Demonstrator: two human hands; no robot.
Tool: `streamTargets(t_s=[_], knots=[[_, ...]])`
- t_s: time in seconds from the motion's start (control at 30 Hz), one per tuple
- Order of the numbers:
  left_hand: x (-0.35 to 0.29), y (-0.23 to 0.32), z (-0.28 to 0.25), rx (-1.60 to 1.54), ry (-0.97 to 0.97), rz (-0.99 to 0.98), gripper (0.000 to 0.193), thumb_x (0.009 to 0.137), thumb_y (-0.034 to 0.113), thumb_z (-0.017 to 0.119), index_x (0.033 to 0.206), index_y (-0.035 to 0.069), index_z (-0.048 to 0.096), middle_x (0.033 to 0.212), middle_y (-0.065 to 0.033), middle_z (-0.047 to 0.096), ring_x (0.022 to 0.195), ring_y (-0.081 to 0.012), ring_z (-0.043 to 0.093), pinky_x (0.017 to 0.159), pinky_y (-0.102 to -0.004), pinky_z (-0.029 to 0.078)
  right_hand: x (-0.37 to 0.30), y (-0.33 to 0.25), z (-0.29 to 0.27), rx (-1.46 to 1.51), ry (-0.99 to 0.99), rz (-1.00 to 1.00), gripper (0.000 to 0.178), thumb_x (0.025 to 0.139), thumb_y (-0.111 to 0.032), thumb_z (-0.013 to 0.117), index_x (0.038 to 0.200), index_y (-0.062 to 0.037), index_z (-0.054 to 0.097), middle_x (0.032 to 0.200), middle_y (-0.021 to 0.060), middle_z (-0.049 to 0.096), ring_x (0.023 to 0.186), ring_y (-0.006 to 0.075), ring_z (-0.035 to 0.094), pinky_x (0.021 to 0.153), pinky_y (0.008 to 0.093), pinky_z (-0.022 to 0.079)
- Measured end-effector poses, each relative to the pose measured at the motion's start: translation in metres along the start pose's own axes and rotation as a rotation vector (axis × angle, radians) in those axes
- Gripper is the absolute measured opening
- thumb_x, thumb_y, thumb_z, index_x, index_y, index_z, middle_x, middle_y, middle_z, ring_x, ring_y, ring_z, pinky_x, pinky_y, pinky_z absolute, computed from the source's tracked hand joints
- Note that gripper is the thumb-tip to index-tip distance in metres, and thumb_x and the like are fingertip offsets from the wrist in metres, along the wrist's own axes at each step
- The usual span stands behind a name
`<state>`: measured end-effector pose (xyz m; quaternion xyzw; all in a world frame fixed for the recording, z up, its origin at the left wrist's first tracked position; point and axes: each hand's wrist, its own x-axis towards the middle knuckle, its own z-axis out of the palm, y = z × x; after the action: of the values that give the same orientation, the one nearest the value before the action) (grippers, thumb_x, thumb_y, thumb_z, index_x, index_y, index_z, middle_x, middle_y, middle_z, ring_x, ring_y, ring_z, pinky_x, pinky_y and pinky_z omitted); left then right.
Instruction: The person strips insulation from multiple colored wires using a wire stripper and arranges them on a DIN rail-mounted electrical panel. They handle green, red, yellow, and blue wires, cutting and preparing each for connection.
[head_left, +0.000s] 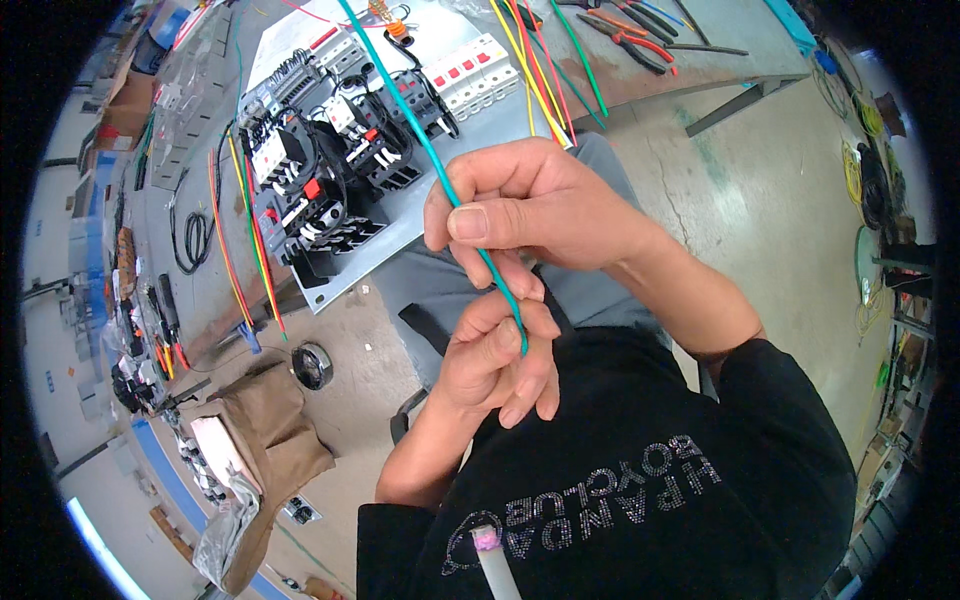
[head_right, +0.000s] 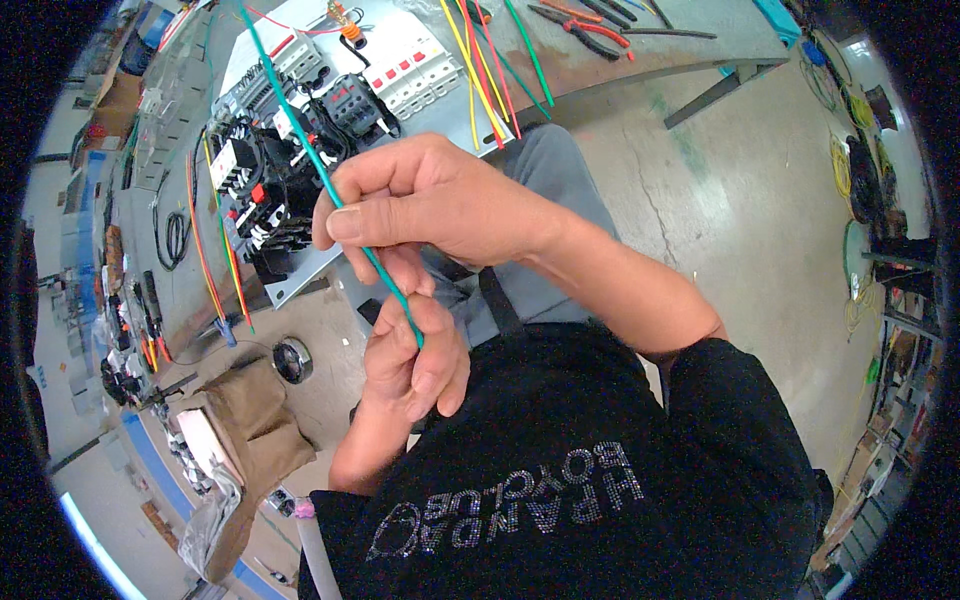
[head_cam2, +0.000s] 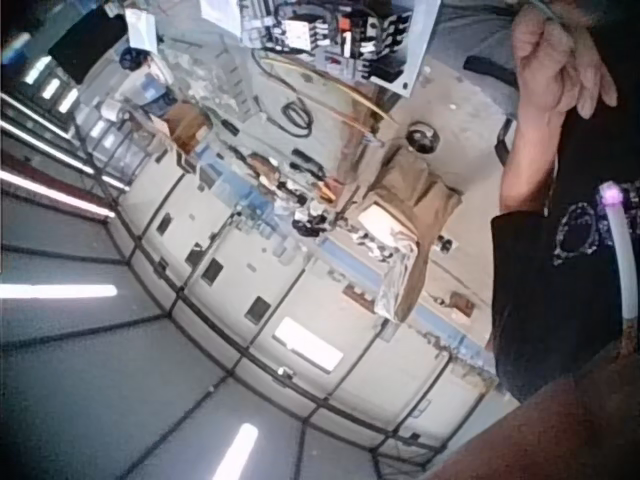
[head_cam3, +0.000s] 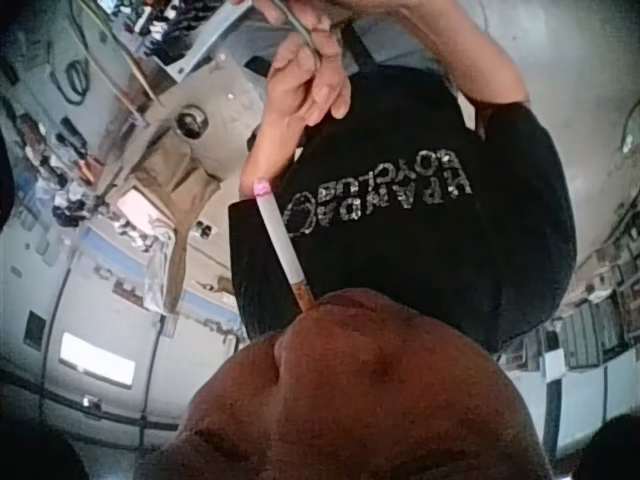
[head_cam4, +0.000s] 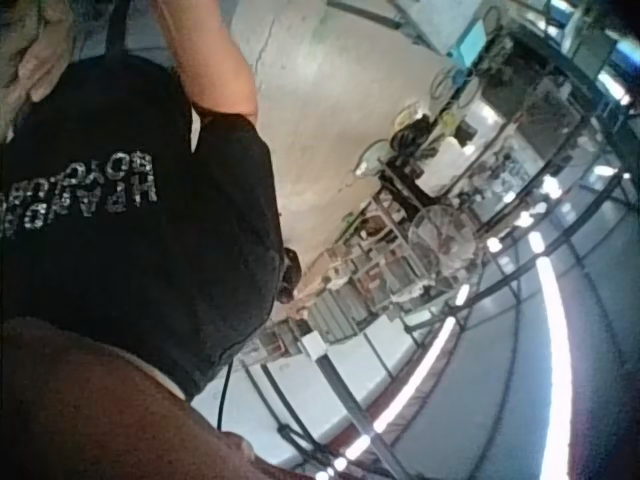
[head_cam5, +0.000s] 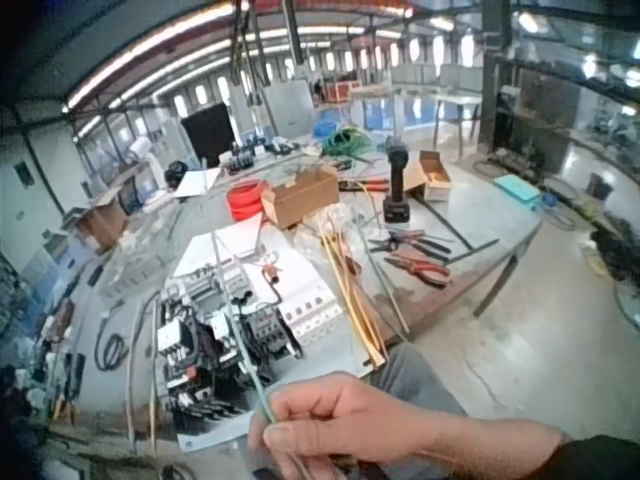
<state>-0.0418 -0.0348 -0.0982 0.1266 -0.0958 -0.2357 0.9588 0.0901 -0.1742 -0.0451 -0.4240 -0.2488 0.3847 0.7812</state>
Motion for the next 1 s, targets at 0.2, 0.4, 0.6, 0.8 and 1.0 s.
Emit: streamTargets(t_s=[0.2,0.4,0.6,0.8,1.0], knots=[[0.004,0.009,0.005,0.282,0.101,0.034,0.034,0.108,0.029,0.051,0.118,-0.003,0.058,0.071,-0.0149,0.063,0.046,-0.0217,0.060,0.059,-0.0423,0.059,0.001,0.009,-0.009,0.146,0.082,-0.051,0.026,0.103,-0.022,0.063,0.107,0.0031,0.066,0.082,0.0070,0.070,0.054,0.0081,0.061,0.050,0.0215,0.050],[-0.005,0.025,0.024,1.196,0.423,0.208,0.023,0.104,0.015,0.058,0.111,-0.006,0.064,0.083,-0.0124,0.069,0.064,-0.0174,0.067,0.065,-0.0299,0.057,-0.008,0.012,-0.012,-0.035,0.251,-0.198,0.023,0.103,-0.021,0.063,0.109,0.0010,0.065,0.086,0.0072,0.071,0.060,0.0107,0.065,0.056,0.0234,0.054],[0.007,0.033,0.034,1.722,0.487,0.419,0.018,0.104,0.010,0.056,0.105,-0.004,0.067,0.081,-0.0093,0.068,0.064,-0.0137,0.066,0.058,-0.0260,0.051,-0.023,0.015,-0.010,-0.231,0.065,-0.196,0.029,0.084,0.002,0.080,0.107,0.0028,0.064,0.099,0.0135,0.068,0.092,0.0206,0.068,0.073,0.0289,0.057],[0.006,0.037,0.036,1.879,0.481,0.463,0.016,0.103,0.009,0.057,0.106,-0.004,0.068,0.078,-0.0086,0.068,0.063,-0.0130,0.066,0.056,-0.0261,0.050,-0.024,0.010,-0.008,-0.518,0.089,-0.381,0.022,0.082,-0.001,0.081,0.099,0.0015,0.068,0.101,0.0133,0.069,0.091,0.0189,0.068,0.073,0.0285,0.056],[0.007,0.039,0.046,1.752,0.470,0.414,0.013,0.100,0.005,0.061,0.107,-0.003,0.067,0.079,-0.0104,0.068,0.063,-0.0174,0.067,0.057,-0.0282,0.051,-0.023,0.020,-0.010,-0.555,0.119,-0.504,0.019,0.083,-0.001,0.079,0.098,0.0023,0.069,0.099,0.0123,0.069,0.087,0.0182,0.068,0.070,0.0266,0.057]])
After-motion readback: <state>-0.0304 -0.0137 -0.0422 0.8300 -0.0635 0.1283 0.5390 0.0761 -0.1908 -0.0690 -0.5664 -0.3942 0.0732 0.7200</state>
